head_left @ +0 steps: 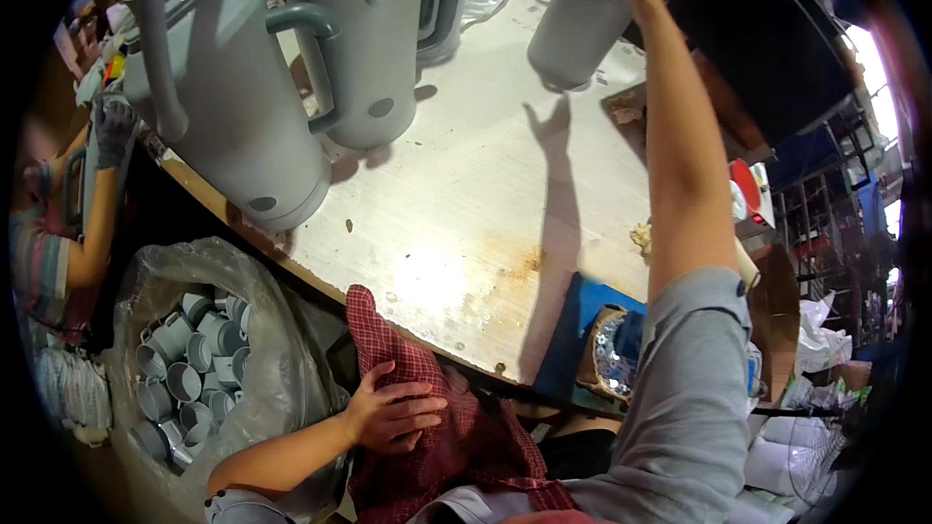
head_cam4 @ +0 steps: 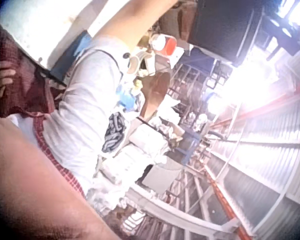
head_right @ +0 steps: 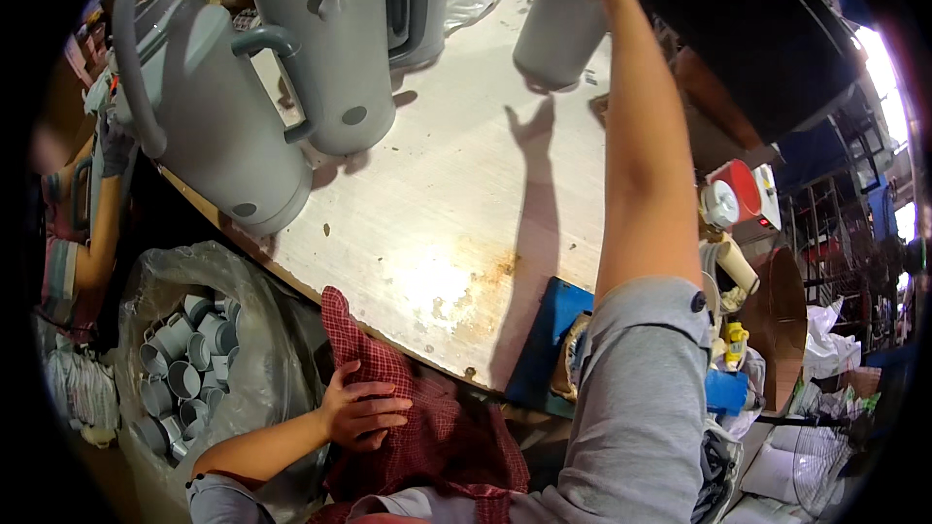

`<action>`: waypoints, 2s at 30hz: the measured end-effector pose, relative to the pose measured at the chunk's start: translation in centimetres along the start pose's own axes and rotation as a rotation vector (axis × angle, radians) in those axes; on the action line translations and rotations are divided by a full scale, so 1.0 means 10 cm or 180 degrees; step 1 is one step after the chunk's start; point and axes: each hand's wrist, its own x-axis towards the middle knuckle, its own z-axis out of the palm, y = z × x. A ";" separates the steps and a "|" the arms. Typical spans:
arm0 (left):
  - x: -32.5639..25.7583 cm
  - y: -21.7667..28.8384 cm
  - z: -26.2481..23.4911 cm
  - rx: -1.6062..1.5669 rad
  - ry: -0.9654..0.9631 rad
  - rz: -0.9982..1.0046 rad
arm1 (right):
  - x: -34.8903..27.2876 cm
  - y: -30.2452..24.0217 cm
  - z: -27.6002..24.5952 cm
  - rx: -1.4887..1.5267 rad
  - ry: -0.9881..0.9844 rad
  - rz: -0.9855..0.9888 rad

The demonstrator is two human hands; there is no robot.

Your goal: The person assembles white electric kettles by hand. They pick up a kettle body, insert a small metal component into the base, and then attach a grey handle. The completed kettles are placed on a nearby table.

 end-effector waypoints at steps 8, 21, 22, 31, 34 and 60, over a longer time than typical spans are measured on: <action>0.00 0.02 -0.04 0.0061 0.0093 -0.0101 | -0.41 -0.84 0.13 -0.0444 -0.0333 0.0405; 0.14 0.05 -0.17 -0.1412 0.2931 -0.1708 | -1.19 -3.56 -2.39 0.2162 -0.0965 0.0675; 0.32 0.06 -0.37 -0.1959 0.3516 -0.1929 | -1.33 -3.57 -2.54 0.2361 -0.1038 0.0583; 0.89 1.10 -0.74 -0.3816 0.1389 -0.0319 | -3.36 -3.75 -3.01 0.2311 -0.1992 0.1214; 0.86 1.14 -0.63 -0.2930 0.1149 -0.0707 | -3.86 -3.23 -3.51 0.1582 -0.1279 0.1039; 1.14 0.84 -0.76 -0.1437 -0.0116 -0.0809 | -5.05 -1.23 -5.37 -0.2198 -0.0273 0.1191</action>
